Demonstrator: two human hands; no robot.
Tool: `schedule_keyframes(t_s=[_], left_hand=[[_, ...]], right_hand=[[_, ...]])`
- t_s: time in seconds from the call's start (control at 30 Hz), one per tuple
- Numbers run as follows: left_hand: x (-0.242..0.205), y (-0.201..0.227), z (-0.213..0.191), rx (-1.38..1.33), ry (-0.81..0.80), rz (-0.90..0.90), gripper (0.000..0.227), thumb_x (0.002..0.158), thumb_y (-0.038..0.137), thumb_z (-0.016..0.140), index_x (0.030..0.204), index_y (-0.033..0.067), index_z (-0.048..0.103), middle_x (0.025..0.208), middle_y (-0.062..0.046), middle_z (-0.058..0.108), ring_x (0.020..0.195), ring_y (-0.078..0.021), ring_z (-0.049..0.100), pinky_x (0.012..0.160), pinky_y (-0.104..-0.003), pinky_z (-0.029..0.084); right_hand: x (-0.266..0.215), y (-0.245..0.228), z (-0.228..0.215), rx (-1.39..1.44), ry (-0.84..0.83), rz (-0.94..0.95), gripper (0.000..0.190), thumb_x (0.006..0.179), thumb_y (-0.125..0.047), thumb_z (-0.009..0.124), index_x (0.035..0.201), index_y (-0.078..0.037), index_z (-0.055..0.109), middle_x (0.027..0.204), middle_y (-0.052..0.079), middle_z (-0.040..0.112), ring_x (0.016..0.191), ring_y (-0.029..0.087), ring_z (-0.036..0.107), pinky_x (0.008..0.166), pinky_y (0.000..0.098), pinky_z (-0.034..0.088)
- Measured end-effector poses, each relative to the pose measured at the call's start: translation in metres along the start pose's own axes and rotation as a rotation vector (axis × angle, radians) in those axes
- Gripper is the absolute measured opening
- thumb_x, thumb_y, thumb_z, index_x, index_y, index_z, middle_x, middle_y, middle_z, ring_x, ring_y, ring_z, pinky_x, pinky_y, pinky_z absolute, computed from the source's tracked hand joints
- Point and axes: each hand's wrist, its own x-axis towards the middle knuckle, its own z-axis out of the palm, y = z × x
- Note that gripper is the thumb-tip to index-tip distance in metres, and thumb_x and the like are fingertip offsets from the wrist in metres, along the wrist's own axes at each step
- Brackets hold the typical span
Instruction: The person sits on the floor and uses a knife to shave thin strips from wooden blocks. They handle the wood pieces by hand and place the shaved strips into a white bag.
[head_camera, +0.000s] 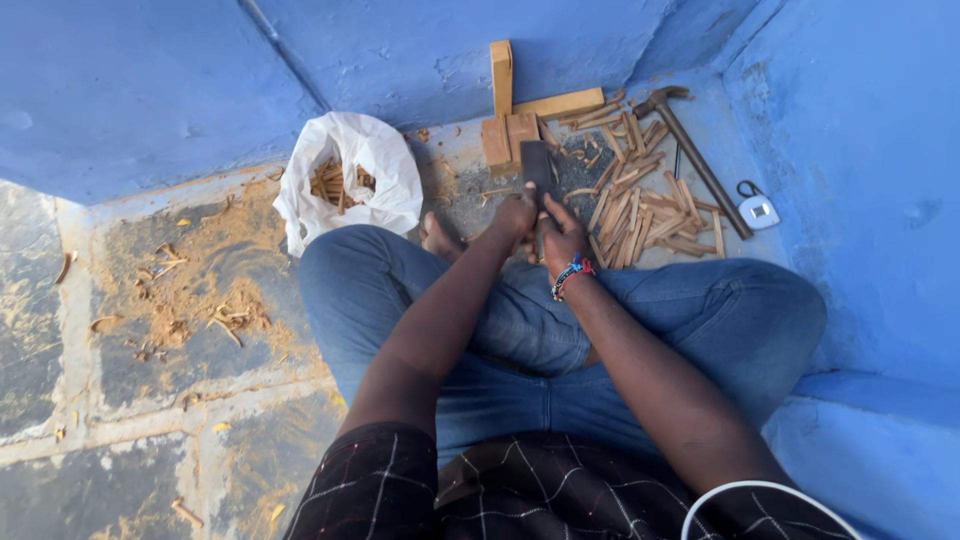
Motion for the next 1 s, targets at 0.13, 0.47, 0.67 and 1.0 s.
schedule_keyframes(t_s=[0.13,0.47,0.67,1.0], left_hand=[[0.0,-0.022,0.014,-0.295,-0.051,-0.138,0.064,0.106,0.052,0.039,0.105,-0.008,0.062,0.076,-0.018,0.064,0.055,-0.0274,0.059,0.045,-0.046,0.046],[-0.007,-0.023,0.011,-0.266,0.102,-0.184,0.06,0.106,0.047,0.039,0.116,-0.0091,0.06,0.101,-0.023,0.069,0.074,-0.0324,0.072,0.058,-0.047,0.057],[0.024,-0.022,0.014,-0.24,0.139,-0.235,0.067,0.107,0.049,0.04,0.12,-0.0114,0.065,0.112,-0.028,0.071,0.095,-0.0361,0.073,0.074,-0.048,0.056],[0.077,0.003,-0.002,-0.234,0.008,-0.242,0.071,0.106,0.053,0.03,0.121,-0.0079,0.064,0.107,-0.029,0.071,0.093,-0.0401,0.072,0.074,-0.055,0.058]], right_hand=[[-0.018,0.004,0.0,-0.108,0.016,-0.011,0.042,0.104,-0.016,0.054,0.145,-0.019,0.061,0.076,0.004,0.068,0.048,0.01,0.055,0.038,0.0264,0.044],[-0.012,0.008,0.007,-0.147,0.021,0.05,0.038,0.102,-0.017,0.057,0.138,-0.02,0.068,0.073,0.002,0.068,0.045,0.008,0.053,0.037,0.0255,0.041],[0.016,0.005,0.016,-0.156,0.031,0.014,0.031,0.103,-0.018,0.055,0.128,-0.015,0.074,0.068,0.004,0.067,0.043,0.01,0.052,0.036,0.0276,0.039],[0.057,-0.002,0.026,-0.231,0.044,-0.065,0.029,0.1,-0.021,0.058,0.123,-0.016,0.074,0.069,0.001,0.069,0.043,0.011,0.057,0.036,0.0294,0.042]])
